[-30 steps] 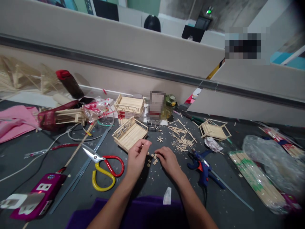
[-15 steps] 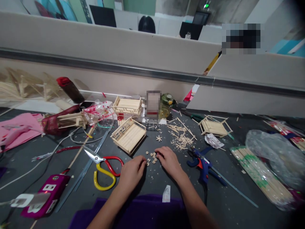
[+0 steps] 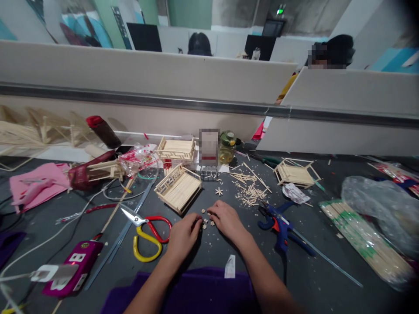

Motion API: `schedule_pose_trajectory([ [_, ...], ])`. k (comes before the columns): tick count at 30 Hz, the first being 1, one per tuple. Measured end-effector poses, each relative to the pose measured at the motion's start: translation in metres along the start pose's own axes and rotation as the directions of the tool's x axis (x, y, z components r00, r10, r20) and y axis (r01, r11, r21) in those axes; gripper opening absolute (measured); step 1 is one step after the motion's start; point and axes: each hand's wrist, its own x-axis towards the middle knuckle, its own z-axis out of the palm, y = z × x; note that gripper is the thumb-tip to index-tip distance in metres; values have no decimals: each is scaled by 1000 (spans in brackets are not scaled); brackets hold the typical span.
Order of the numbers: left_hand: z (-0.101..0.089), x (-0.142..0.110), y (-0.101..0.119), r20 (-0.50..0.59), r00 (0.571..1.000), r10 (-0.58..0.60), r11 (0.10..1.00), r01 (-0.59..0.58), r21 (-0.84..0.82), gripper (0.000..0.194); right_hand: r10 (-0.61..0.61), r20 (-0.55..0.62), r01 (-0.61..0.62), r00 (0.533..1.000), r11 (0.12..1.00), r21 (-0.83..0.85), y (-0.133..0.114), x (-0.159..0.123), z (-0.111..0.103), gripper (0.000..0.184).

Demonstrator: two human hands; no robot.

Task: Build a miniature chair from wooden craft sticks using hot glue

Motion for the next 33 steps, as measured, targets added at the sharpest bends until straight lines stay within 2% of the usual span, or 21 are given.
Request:
schedule_pose_trajectory([
  [9, 9, -2, -4, -73, 997, 29, 993, -37, -108, 24, 58, 7, -57, 998, 992, -113, -10, 1, -3, 15],
  [14, 13, 6, 3, -99, 994, 53, 978, -72, -196, 25, 95, 10, -91, 995, 973, -213, -17, 2, -1, 17],
  [22, 21, 40, 16, 20, 993, 114, 985, -116, 124, 33, 127, 3, -122, 992, 963, -240, -26, 2, 0, 26],
  [26, 26, 50, 14, 28, 991, 132, 978, -135, 158, 27, 139, -34, -143, 990, 976, -165, -20, 3, 5, 29],
  [30, 31, 54, 11, 27, 984, 175, 973, -177, 147, 22, 153, -80, -157, 985, 987, -46, -10, 4, 7, 20],
  [33, 34, 55, 10, 24, 975, 223, 969, -224, 105, 19, 148, -164, -136, 975, 987, 79, -1, 3, 3, 14],
])
